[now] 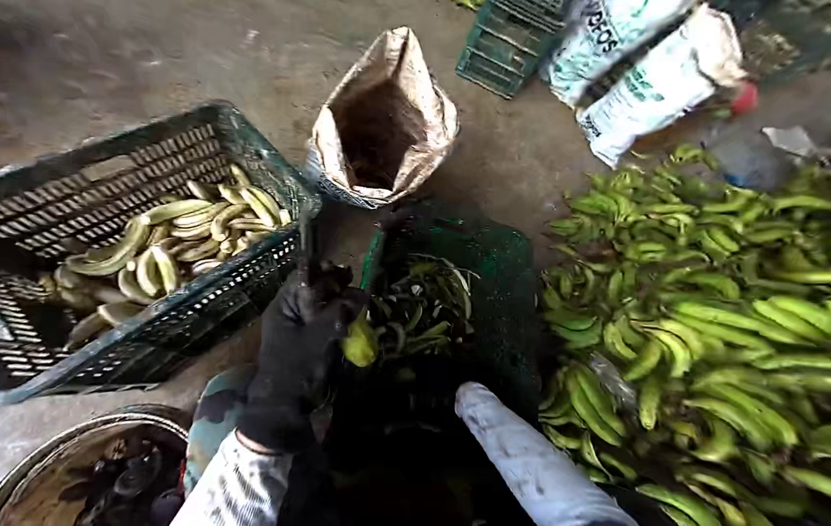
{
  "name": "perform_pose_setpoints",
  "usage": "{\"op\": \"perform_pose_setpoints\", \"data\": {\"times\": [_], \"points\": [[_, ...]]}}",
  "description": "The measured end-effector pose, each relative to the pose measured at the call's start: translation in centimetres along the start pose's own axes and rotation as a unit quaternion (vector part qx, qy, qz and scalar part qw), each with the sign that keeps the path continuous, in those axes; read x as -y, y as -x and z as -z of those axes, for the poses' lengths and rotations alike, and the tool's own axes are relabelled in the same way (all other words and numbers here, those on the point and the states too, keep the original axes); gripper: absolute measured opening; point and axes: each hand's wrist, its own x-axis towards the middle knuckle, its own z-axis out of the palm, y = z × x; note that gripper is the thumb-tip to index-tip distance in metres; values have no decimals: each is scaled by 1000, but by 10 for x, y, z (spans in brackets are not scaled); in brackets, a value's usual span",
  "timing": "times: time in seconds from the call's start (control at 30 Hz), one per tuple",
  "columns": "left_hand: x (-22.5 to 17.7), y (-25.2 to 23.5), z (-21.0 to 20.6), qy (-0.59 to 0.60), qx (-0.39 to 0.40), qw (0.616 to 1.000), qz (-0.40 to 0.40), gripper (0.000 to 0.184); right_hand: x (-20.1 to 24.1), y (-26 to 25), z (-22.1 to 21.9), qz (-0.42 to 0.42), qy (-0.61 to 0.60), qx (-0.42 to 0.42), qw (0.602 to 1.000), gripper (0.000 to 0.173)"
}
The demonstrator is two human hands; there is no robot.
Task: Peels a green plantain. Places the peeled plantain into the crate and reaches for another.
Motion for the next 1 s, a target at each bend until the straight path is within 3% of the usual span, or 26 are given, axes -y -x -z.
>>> {"op": "perform_pose_setpoints", "data": {"times": [0.1,0.2,0.27,0.37,0.53,0.63,0.77,0.83,0.9,1.0], "points": [[1,1,-6,-1,-12,1000,7,20,-11,-47,20,-16,-27,-57,998,67],[3,-1,-11,7,5,1000,1,23,-13,-76,50,-57,-57,-156,985,62],[6,-1,-12,23,18,999,-13,25,-17,-88,65,-54,-82,-221,970,55],[9,-2,-13,27,25,999,-27,25,-30,-80,76,-79,-148,-281,945,58],[10,-3,-20,58,62,995,-46,25,-54,-74,40,-233,-319,-332,857,64],[14,-3,-23,62,94,992,-49,30,-36,-100,28,-237,-359,-351,831,64],[17,-4,-34,65,108,991,-40,26,-6,-120,74,-175,-297,-296,891,56],[16,-6,-39,54,114,991,-50,26,-4,-135,89,-130,-296,-310,894,53],[16,-8,-43,65,108,990,-64,24,-5,-139,91,-83,-295,-336,891,55],[18,-8,-48,87,83,991,-63,24,-23,-126,71,-11,-172,-279,945,64]]}}
